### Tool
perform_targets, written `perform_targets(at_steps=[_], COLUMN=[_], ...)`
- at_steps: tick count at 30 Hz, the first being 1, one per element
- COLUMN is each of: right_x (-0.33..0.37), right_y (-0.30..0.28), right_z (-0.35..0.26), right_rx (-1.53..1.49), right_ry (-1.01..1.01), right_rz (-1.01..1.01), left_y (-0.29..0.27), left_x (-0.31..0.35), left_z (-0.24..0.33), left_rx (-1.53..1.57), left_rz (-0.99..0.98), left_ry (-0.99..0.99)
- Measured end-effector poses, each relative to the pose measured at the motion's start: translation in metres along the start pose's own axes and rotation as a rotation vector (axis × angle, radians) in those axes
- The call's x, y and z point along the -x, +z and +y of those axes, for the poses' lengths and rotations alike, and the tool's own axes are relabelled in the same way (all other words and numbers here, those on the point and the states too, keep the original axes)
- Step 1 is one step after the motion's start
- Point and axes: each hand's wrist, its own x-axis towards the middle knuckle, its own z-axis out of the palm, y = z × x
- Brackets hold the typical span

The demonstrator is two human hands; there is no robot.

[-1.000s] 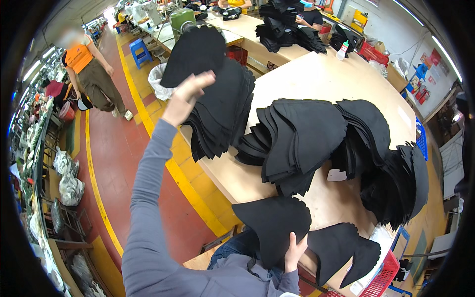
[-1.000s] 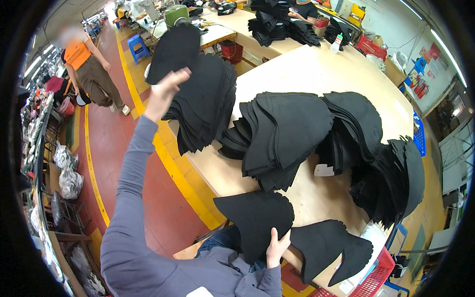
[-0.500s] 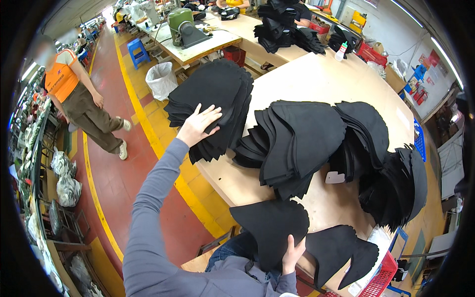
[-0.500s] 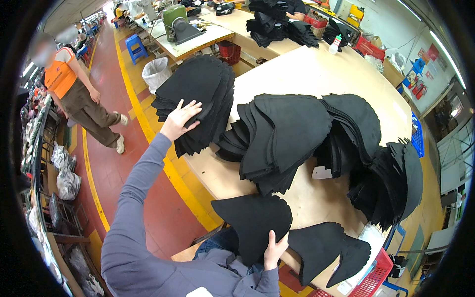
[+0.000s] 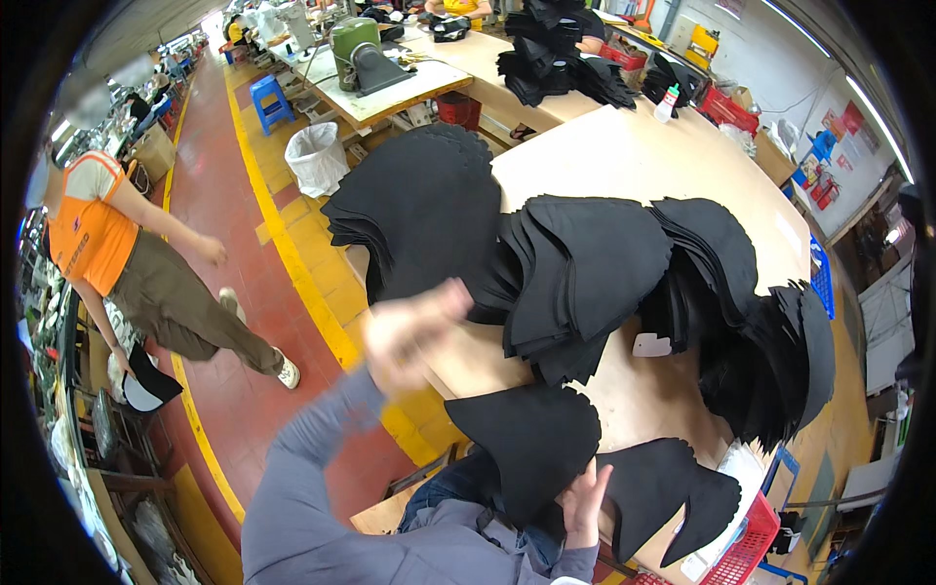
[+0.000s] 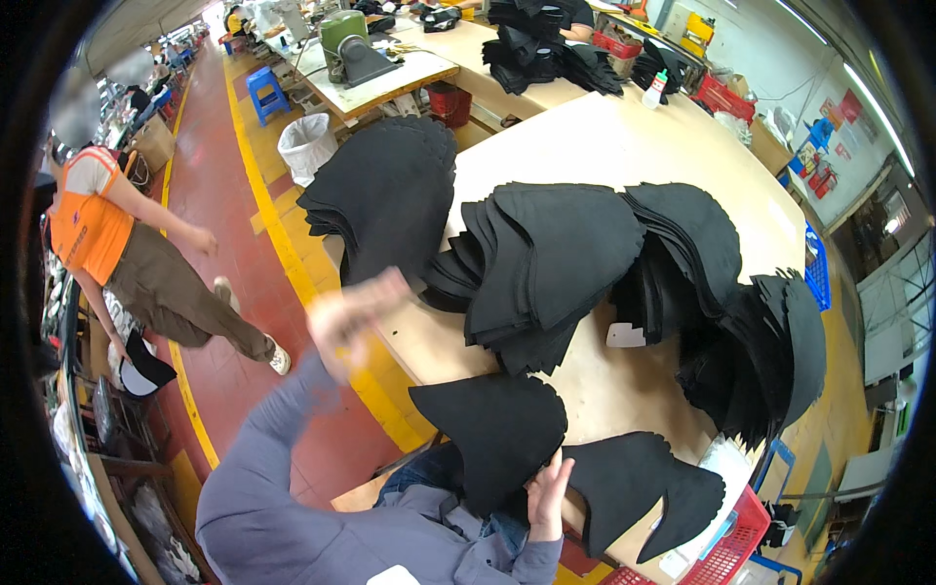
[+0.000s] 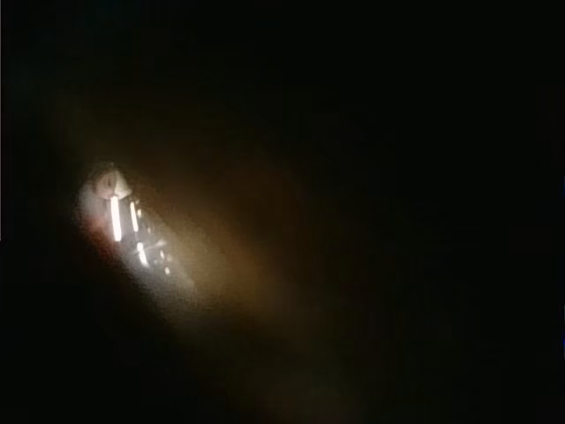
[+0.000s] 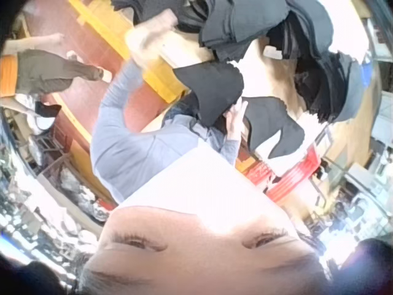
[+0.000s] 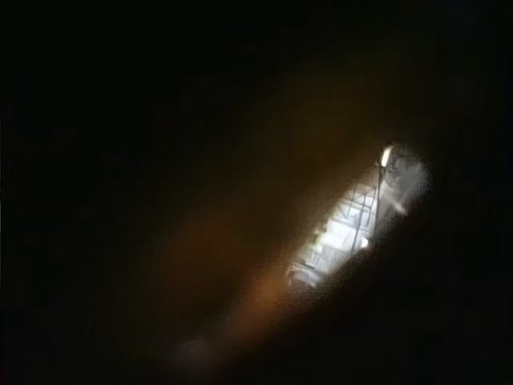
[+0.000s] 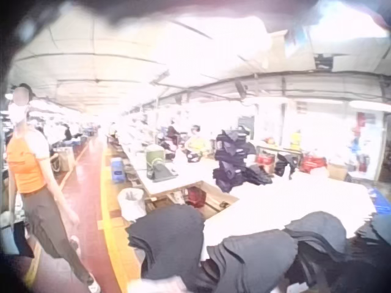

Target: The person repeatedly picks up black fabric pieces from a table, aligns them into neat stacks, and places them back down. They occasionally insert a gray insert into a stack and tie a bundle with a white string. The work occurs at a large table in a busy factory floor with other workers visible in the background.

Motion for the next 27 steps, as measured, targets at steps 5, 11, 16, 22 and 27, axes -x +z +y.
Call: perform_targets(at_steps=[5,11,16,22,27], right_x=[0.006,-0.008,-0.015,-0.014,-0.013], right_y=[-0.003,0.009,0.000,0.001,0.003], right_z=[0.021,0.020,0.032,0.034,0.031], right_rx=[-0.141,0.193,0.229,0.238,0.267], right_ry=[-0.141,-0.222,-0.320,-0.341,-0.358], right_rz=[0.009,0.234,0.217,0.256,0.199], left_y=[0.066,0.019,0.023,-0.007,0.002], left_x=[0.078,-0.006,-0.060,-0.062,-0.050], left_z=[0.060,-0.080,-0.126,-0.165,-0.182], left_rx=[0.243,-0.533,-0.972,-0.857,-0.911], left_rz=[-0.831,-0.109,-0.224,-0.257,-0.131], left_ry=[0.029,-0.245,-0.619,-0.592,-0.562])
